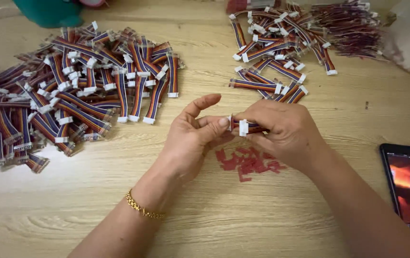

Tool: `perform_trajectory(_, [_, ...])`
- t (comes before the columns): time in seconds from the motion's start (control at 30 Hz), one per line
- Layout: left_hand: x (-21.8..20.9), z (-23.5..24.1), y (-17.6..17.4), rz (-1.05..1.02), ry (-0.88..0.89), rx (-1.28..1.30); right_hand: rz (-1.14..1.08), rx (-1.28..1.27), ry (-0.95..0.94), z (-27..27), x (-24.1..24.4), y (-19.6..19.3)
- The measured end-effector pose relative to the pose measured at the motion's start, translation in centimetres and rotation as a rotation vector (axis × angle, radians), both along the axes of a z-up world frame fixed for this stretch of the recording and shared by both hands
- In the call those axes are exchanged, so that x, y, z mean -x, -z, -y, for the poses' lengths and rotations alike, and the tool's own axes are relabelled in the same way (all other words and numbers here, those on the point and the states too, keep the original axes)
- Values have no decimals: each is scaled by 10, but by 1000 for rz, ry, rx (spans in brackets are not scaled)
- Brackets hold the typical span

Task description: The person repeatedly picks up short ribbon cables and small white plastic connectors from a wooden table, aligns the connector with the cable end, and presses them together. Finished assemblies are placed into a growing pile on the left side of the table.

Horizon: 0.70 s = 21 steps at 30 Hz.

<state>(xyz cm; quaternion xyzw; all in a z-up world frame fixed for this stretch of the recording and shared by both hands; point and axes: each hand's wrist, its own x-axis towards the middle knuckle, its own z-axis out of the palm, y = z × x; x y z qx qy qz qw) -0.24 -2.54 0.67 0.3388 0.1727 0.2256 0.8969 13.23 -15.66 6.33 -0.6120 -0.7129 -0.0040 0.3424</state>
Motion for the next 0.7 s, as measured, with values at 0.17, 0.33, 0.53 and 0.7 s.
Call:
perform_trajectory(0.17, [-1,2,2,-37,-18,-63,-54,-9,16,-2,1,9])
perform_trajectory(0.33, [-5,-2,10,-69,-76,-185,1,-19,197,-8,4,17])
perform_trajectory(0.53, [-8,-9,17,-86,-113,-62,153,-49,198,-4,2,2])
perform_trajectory(0.7, [-5,-9,11,-50,-112,-56,18,135,349,3,5,-9])
